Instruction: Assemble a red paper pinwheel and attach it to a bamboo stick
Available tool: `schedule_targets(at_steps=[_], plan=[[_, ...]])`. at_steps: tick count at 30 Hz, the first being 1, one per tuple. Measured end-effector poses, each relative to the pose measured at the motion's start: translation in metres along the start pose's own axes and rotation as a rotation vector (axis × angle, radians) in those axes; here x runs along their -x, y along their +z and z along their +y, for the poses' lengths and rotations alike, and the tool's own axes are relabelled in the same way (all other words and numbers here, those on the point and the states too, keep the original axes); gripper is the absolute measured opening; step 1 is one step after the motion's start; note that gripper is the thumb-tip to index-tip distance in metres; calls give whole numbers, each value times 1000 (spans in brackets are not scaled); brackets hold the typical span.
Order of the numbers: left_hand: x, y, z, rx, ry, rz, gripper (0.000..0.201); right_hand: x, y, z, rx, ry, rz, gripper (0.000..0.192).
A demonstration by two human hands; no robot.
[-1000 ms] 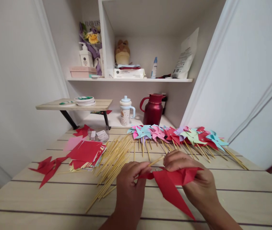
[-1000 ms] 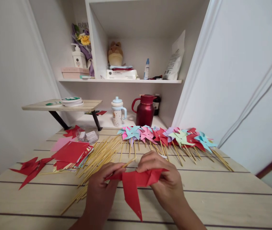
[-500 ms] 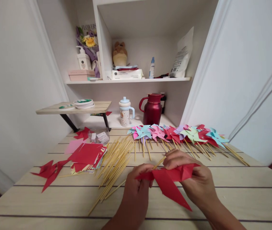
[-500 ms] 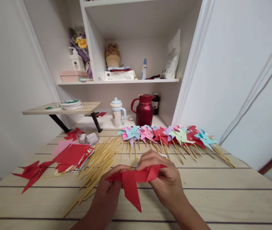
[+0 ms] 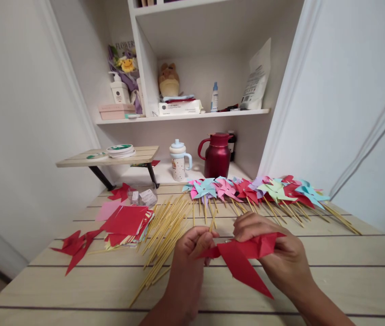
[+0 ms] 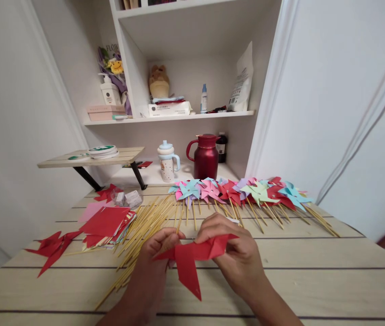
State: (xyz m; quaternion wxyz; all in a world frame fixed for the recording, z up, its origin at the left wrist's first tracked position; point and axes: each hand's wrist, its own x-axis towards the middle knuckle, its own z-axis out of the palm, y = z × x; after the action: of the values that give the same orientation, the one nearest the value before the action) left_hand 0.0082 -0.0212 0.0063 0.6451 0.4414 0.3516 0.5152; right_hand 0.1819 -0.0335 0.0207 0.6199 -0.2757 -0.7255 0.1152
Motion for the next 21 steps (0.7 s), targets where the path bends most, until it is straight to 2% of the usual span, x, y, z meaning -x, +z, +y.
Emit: schedule_targets(at_steps=[14, 19, 21], plan=[[10, 5, 5, -223, 144, -76, 30, -1, -1, -2, 32, -20, 12, 20], [14, 4, 2, -324, 249, -32, 16, -1, -1, -3, 63, -18, 27, 17], [16, 4, 3, -336, 300, 10, 20, -2, -1, -4, 76, -26, 34, 16]])
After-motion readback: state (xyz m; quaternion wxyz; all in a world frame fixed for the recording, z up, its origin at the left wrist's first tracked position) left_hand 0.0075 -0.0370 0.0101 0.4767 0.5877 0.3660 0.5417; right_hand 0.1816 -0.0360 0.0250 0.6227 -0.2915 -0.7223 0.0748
